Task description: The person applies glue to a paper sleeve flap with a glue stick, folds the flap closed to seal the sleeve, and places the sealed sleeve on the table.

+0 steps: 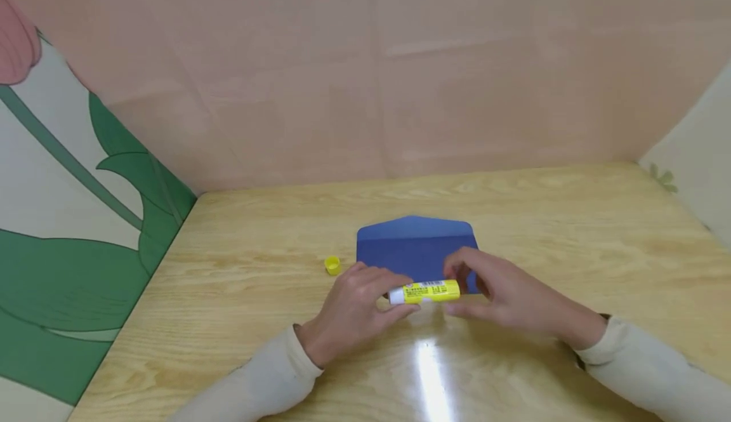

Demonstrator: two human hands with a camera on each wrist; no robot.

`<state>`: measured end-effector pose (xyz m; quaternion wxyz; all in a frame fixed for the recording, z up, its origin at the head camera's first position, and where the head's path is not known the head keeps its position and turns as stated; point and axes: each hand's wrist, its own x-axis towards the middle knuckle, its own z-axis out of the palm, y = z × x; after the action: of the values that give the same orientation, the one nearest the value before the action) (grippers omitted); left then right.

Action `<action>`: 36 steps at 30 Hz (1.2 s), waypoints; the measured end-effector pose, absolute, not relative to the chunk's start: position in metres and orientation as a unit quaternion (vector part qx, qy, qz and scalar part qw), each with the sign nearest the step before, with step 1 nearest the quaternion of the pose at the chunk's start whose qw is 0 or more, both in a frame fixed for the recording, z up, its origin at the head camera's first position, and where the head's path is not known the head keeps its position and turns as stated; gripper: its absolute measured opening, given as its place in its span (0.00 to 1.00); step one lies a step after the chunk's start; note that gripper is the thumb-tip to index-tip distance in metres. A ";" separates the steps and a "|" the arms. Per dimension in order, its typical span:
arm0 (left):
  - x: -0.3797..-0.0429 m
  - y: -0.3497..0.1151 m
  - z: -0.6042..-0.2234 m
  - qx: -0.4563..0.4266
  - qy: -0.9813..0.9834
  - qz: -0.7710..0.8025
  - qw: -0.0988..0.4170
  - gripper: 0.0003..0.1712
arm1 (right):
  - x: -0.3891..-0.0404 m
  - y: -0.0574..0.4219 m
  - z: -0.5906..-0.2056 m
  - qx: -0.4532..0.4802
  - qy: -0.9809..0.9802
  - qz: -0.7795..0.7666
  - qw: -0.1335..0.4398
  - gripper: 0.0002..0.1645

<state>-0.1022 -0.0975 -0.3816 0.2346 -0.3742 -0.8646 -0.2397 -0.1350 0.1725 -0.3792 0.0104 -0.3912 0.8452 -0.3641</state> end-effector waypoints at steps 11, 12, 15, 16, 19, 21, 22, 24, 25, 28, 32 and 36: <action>-0.098 -0.098 -0.386 -0.371 -0.864 -0.248 0.233 0.16 | -0.128 0.174 -0.382 -0.471 0.828 -0.273 -0.136 0.21; -0.098 -0.099 -0.386 -0.371 -0.864 -0.248 0.234 0.16 | -0.127 0.174 -0.382 -0.478 0.824 -0.262 -0.153 0.20; -0.098 -0.099 -0.386 -0.369 -0.863 -0.251 0.235 0.17 | -0.127 0.173 -0.383 -0.480 0.823 -0.254 -0.168 0.19; -0.098 -0.100 -0.385 -0.369 -0.863 -0.251 0.236 0.17 | -0.127 0.174 -0.384 -0.477 0.824 -0.257 -0.164 0.19; -0.098 -0.100 -0.384 -0.370 -0.861 -0.251 0.241 0.18 | -0.128 0.175 -0.384 -0.465 0.832 -0.268 -0.139 0.20; -0.098 -0.100 -0.384 -0.372 -0.860 -0.251 0.241 0.19 | -0.129 0.176 -0.385 -0.459 0.835 -0.276 -0.124 0.21; -0.099 -0.099 -0.384 -0.373 -0.860 -0.252 0.240 0.19 | -0.130 0.176 -0.385 -0.459 0.835 -0.280 -0.119 0.22; -0.099 -0.099 -0.383 -0.373 -0.860 -0.256 0.235 0.19 | -0.131 0.177 -0.386 -0.459 0.833 -0.287 -0.116 0.22; -0.099 -0.099 -0.383 -0.372 -0.861 -0.257 0.232 0.20 | -0.131 0.177 -0.387 -0.461 0.830 -0.293 -0.115 0.22; -0.099 -0.099 -0.383 -0.369 -0.863 -0.264 0.222 0.20 | -0.133 0.178 -0.387 -0.465 0.820 -0.313 -0.115 0.22; -0.100 -0.098 -0.382 -0.367 -0.863 -0.273 0.215 0.21 | -0.134 0.179 -0.385 -0.455 0.814 -0.348 -0.091 0.22; -0.101 -0.098 -0.381 -0.366 -0.863 -0.280 0.207 0.21 | -0.137 0.181 -0.382 -0.444 0.814 -0.367 -0.067 0.22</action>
<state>-0.1013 -0.0975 -0.3808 0.2067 -0.3662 -0.8632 -0.2795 -0.1367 0.1813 -0.3818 -0.0675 -0.4445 0.8142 -0.3674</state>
